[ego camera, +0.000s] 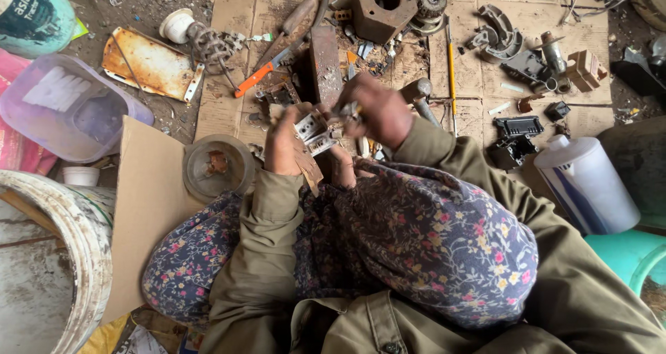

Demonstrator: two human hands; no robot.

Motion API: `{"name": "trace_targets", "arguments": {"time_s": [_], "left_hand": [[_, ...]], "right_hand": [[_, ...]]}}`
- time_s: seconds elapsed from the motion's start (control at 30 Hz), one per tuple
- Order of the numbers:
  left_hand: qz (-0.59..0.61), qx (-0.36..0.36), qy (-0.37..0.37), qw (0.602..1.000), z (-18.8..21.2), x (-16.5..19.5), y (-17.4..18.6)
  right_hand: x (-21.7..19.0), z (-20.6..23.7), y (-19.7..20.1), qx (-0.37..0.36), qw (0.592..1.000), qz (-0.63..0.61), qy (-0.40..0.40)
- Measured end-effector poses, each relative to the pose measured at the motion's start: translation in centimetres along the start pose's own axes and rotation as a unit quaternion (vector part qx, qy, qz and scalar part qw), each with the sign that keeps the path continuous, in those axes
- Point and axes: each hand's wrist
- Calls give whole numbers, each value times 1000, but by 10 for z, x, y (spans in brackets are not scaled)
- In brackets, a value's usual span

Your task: The person sits on the floor and uses a hammer to strike a small metal piece on a metal block. They then use a pencil to mark the metal piece and continue hammering it.

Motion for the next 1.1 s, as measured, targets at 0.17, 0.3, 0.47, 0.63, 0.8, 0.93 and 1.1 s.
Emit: {"name": "trace_targets", "arguments": {"time_s": [0.17, 0.3, 0.47, 0.63, 0.8, 0.93, 1.1], "left_hand": [[-71, -1, -117, 991, 3, 9, 6], [-53, 14, -75, 996, 1, -7, 25], [432, -317, 137, 833, -30, -23, 43], [492, -401, 154, 757, -31, -40, 34], [473, -428, 155, 755, -40, -45, 41], [280, -196, -25, 940, -33, -42, 58], [197, 3, -54, 979, -17, -25, 61]], "right_hand": [[24, 18, -6, -1, 997, -16, -80], [23, 37, -12, -56, 967, -159, -191], [26, 43, -22, -116, 860, -400, -294], [30, 51, -30, -128, 775, -529, -321], [31, 50, -36, -126, 744, -551, -356], [34, 41, -33, -90, 738, -475, -471], [50, 55, -12, -150, 733, -461, -478]]}}
Point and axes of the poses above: each hand's wrist, its own z-axis away from the middle knuckle, its own y-axis out of the back of the hand, x = y × z, and after that the axes turned 7 degrees about -y, right-handed
